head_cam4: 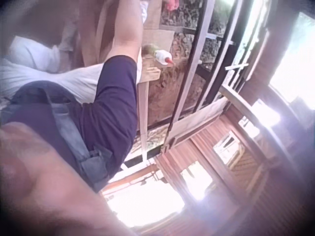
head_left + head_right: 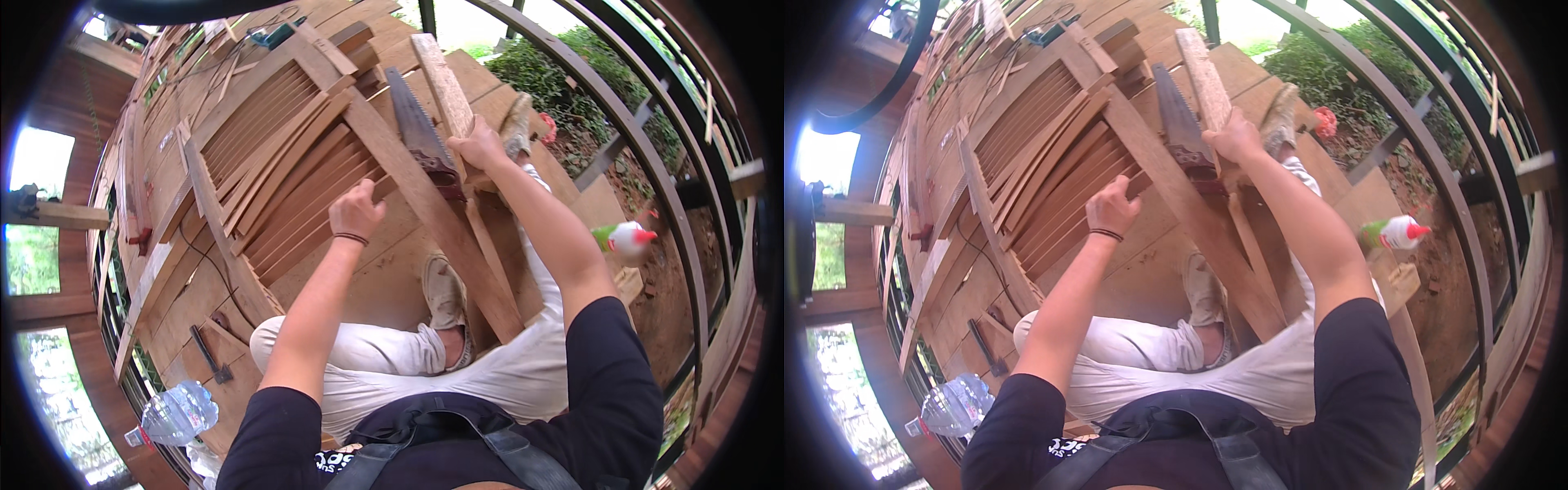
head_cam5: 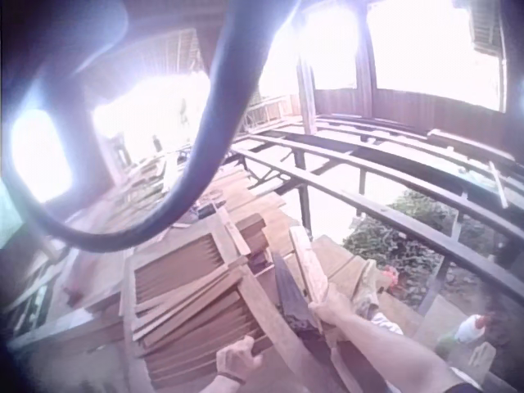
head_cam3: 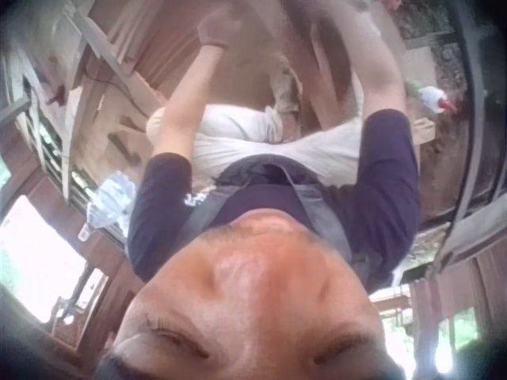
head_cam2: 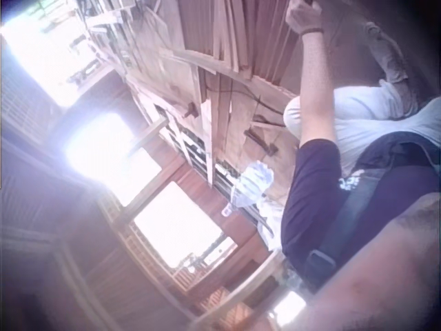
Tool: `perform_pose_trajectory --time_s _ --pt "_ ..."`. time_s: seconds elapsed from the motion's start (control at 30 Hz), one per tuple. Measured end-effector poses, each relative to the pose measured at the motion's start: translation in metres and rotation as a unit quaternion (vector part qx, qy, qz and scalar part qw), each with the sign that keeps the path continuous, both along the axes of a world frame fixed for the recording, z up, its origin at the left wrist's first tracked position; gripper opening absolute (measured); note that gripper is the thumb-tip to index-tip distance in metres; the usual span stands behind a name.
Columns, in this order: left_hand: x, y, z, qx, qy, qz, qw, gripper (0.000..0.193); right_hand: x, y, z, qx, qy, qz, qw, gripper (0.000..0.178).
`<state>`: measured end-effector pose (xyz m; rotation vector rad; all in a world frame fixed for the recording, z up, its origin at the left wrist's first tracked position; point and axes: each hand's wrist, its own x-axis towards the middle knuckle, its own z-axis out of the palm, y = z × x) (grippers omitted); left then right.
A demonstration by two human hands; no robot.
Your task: The person is assembling a wooden structure by hand, using a saw to cut wooden slats and applying glue to secure them in place. The person repeatedly measures, cuts, and glues the slats to fit within the frame.
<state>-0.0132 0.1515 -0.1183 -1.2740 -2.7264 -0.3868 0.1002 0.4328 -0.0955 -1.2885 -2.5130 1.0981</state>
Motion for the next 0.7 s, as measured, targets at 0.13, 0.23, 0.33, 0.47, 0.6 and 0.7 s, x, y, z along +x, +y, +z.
perform_pose_trajectory --time_s 0.13,0.23,0.33,0.47,0.6,0.7 --pt "0.001 -0.002 0.004 0.017 -0.006 -0.005 1.000 0.032 -0.068 0.023 -0.051 0.061 -0.047 0.013 0.997 0.082" --pt "0.001 -0.002 0.004 0.029 -0.019 -0.008 0.999 0.033 -0.095 0.039 -0.075 0.089 -0.083 0.025 0.992 0.078" --pt "0.001 0.000 0.003 0.037 -0.032 -0.009 0.999 0.033 -0.095 0.042 -0.075 0.093 -0.113 0.045 0.988 0.075" --pt "0.001 0.001 -0.003 0.046 -0.012 -0.017 0.999 0.036 -0.081 0.039 -0.106 0.255 -0.096 0.045 0.961 0.070" --pt "-0.001 -0.001 -0.001 0.056 -0.007 -0.012 0.998 0.036 -0.038 -0.026 -0.105 0.407 0.073 0.217 0.884 0.058" --pt "0.002 0.001 -0.002 0.054 -0.021 -0.012 0.998 0.035 0.014 -0.044 -0.129 0.327 0.032 0.414 0.849 0.037"
